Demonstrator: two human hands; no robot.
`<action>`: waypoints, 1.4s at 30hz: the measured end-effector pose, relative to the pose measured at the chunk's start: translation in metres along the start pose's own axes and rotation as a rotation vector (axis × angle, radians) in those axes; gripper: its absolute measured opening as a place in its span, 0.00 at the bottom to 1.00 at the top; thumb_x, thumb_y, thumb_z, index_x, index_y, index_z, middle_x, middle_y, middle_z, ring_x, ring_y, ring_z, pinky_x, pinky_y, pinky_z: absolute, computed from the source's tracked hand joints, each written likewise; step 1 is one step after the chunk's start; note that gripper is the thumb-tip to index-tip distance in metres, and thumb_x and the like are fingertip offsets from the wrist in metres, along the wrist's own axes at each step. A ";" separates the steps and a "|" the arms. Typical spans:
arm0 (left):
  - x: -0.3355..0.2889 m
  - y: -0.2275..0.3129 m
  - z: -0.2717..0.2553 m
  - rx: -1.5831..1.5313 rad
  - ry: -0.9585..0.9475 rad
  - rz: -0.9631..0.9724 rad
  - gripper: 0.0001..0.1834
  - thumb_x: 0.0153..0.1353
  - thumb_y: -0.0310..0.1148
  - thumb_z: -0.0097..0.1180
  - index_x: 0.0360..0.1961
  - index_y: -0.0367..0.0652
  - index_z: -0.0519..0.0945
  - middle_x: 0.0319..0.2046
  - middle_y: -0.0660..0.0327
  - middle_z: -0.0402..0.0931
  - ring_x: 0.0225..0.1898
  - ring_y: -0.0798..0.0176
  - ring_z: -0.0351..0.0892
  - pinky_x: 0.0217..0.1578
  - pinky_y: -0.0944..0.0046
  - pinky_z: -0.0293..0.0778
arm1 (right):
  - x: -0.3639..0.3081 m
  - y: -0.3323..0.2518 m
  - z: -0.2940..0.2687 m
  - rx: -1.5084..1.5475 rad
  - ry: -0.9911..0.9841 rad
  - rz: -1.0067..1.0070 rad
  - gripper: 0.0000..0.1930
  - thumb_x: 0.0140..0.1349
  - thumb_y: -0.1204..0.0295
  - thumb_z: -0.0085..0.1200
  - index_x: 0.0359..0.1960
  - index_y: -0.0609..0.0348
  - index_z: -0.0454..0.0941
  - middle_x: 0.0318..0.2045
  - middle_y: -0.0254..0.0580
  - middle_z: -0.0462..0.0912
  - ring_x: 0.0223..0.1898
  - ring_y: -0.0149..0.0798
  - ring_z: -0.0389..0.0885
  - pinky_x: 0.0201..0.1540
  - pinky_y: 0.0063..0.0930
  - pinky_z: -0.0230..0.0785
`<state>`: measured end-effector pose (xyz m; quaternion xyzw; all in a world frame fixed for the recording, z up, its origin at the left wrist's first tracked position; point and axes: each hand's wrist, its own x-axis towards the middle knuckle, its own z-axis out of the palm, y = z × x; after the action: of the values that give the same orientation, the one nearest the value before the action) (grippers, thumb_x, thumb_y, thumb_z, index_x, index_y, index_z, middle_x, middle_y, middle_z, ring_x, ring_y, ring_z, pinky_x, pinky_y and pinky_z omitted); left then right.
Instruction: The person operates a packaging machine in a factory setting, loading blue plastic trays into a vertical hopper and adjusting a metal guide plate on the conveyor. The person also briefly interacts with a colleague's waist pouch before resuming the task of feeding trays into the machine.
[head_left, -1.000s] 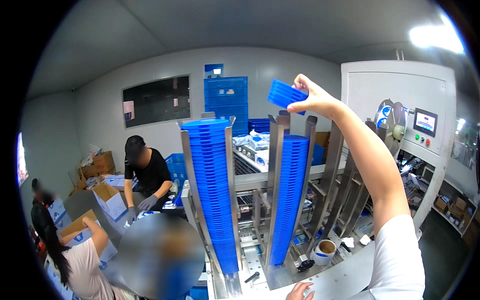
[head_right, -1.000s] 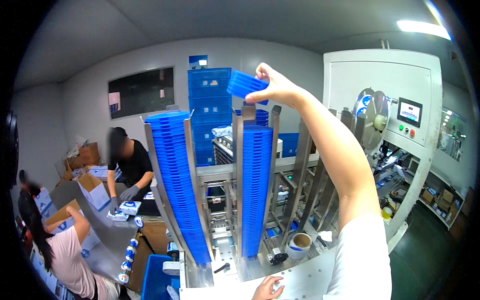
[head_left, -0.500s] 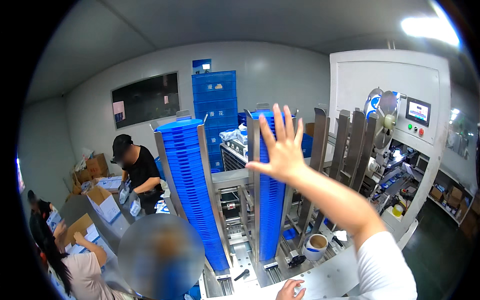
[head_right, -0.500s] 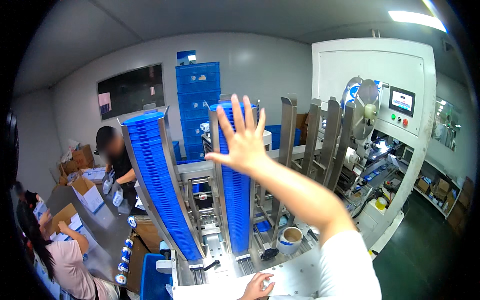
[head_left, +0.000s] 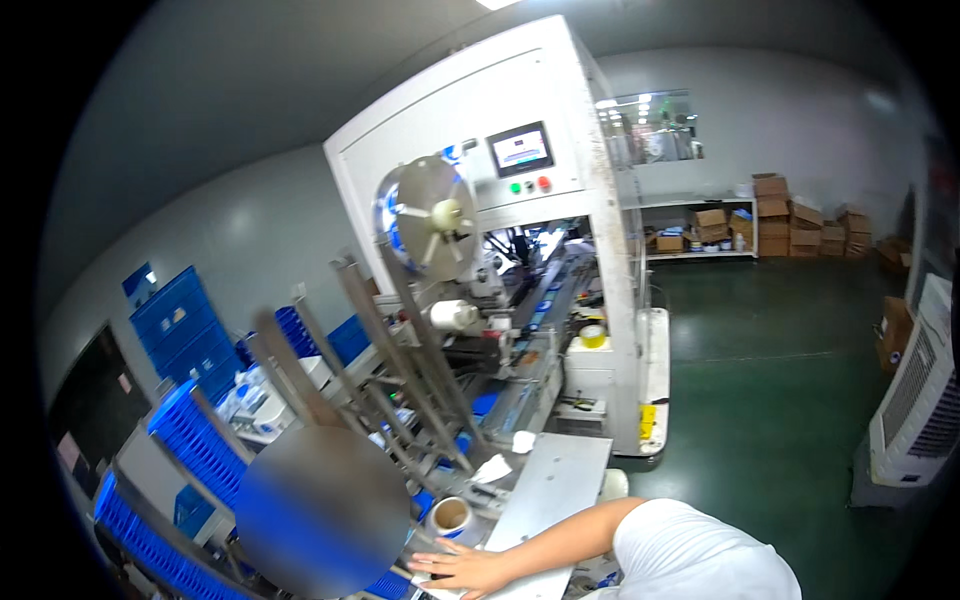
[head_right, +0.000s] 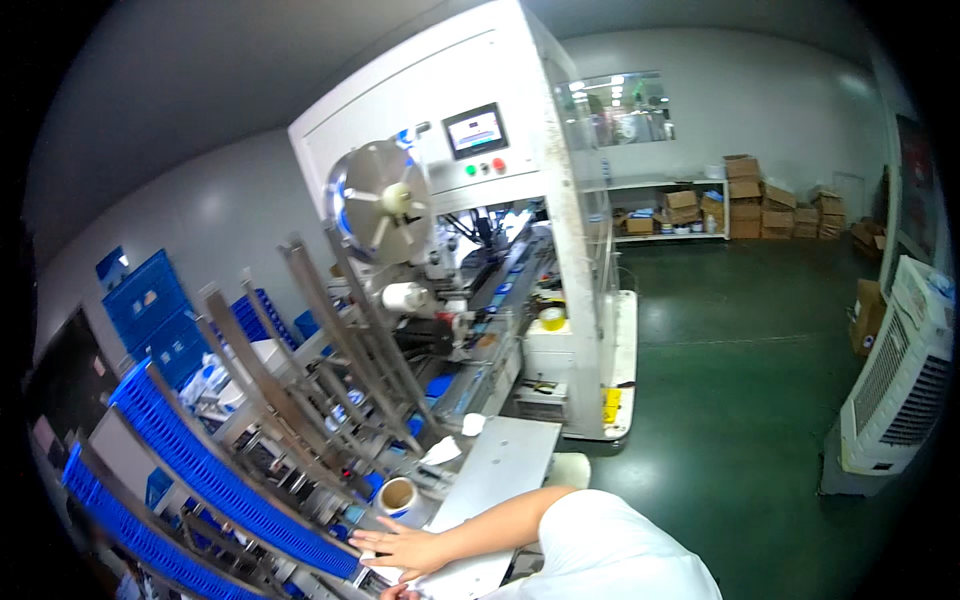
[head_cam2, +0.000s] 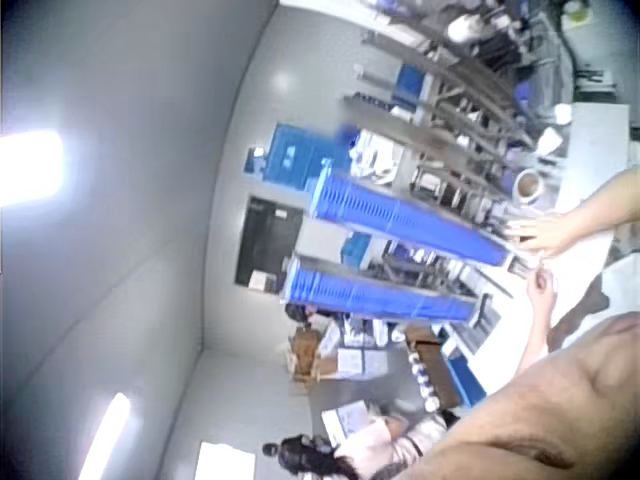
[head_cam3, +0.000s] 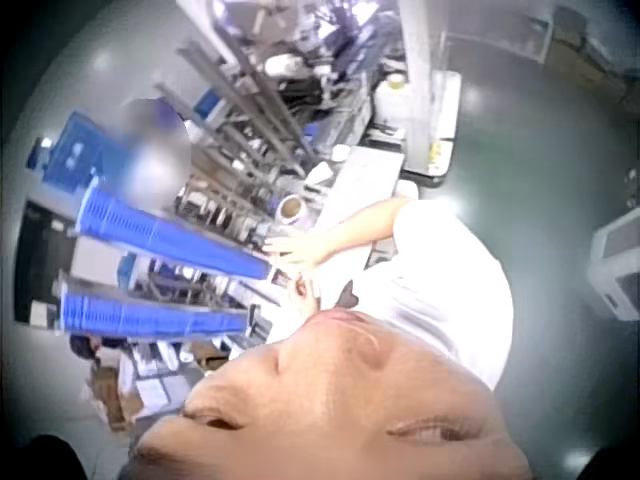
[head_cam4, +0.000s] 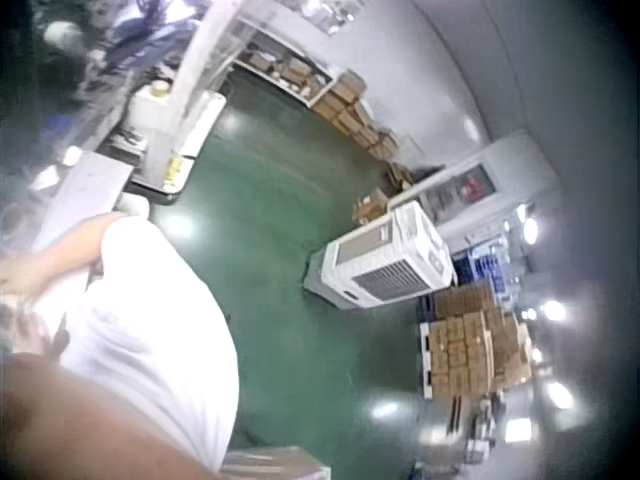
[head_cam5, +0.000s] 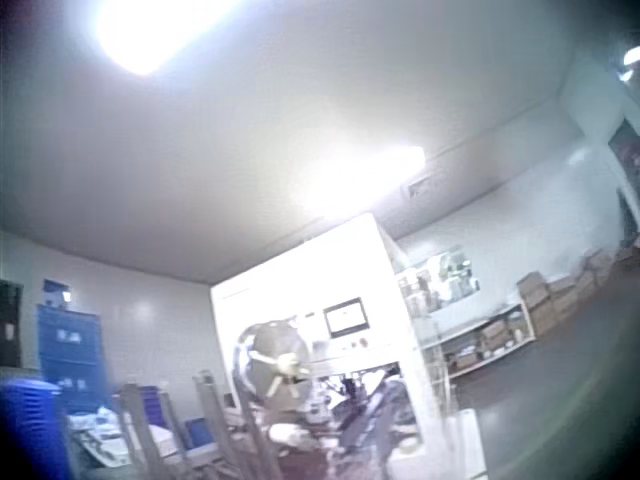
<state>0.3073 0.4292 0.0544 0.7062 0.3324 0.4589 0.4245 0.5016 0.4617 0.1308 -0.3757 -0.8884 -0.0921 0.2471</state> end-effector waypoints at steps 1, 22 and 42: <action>-0.001 -0.003 -0.002 -0.067 -0.011 -0.123 0.09 0.57 0.25 0.57 0.40 0.41 0.75 0.27 0.68 0.64 0.26 0.73 0.59 0.24 0.72 0.60 | -0.025 0.009 -0.013 -0.048 -0.053 0.044 0.44 0.52 0.50 0.57 0.68 0.49 0.50 0.70 0.56 0.39 0.72 0.51 0.35 0.64 0.65 0.36; -0.096 0.063 -0.079 1.143 0.347 -0.011 0.31 0.49 0.45 0.60 0.48 0.31 0.71 0.53 0.40 0.63 0.49 0.40 0.66 0.47 0.42 0.65 | -0.214 0.131 -0.103 -0.273 -0.144 1.060 0.36 0.58 0.38 0.40 0.62 0.48 0.63 0.57 0.55 0.64 0.58 0.54 0.61 0.54 0.54 0.52; -0.209 -0.014 -0.219 1.372 0.784 -0.751 0.30 0.62 0.48 0.39 0.27 0.29 0.81 0.28 0.40 0.79 0.32 0.39 0.80 0.35 0.46 0.76 | -0.219 0.140 -0.098 -0.168 -0.092 1.127 0.35 0.59 0.42 0.44 0.60 0.54 0.63 0.41 0.52 0.72 0.43 0.51 0.73 0.42 0.43 0.63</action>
<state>0.0276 0.3196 0.0133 0.4411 0.8678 0.1972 -0.1158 0.7675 0.3894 0.1005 -0.8134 -0.5502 0.0002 0.1887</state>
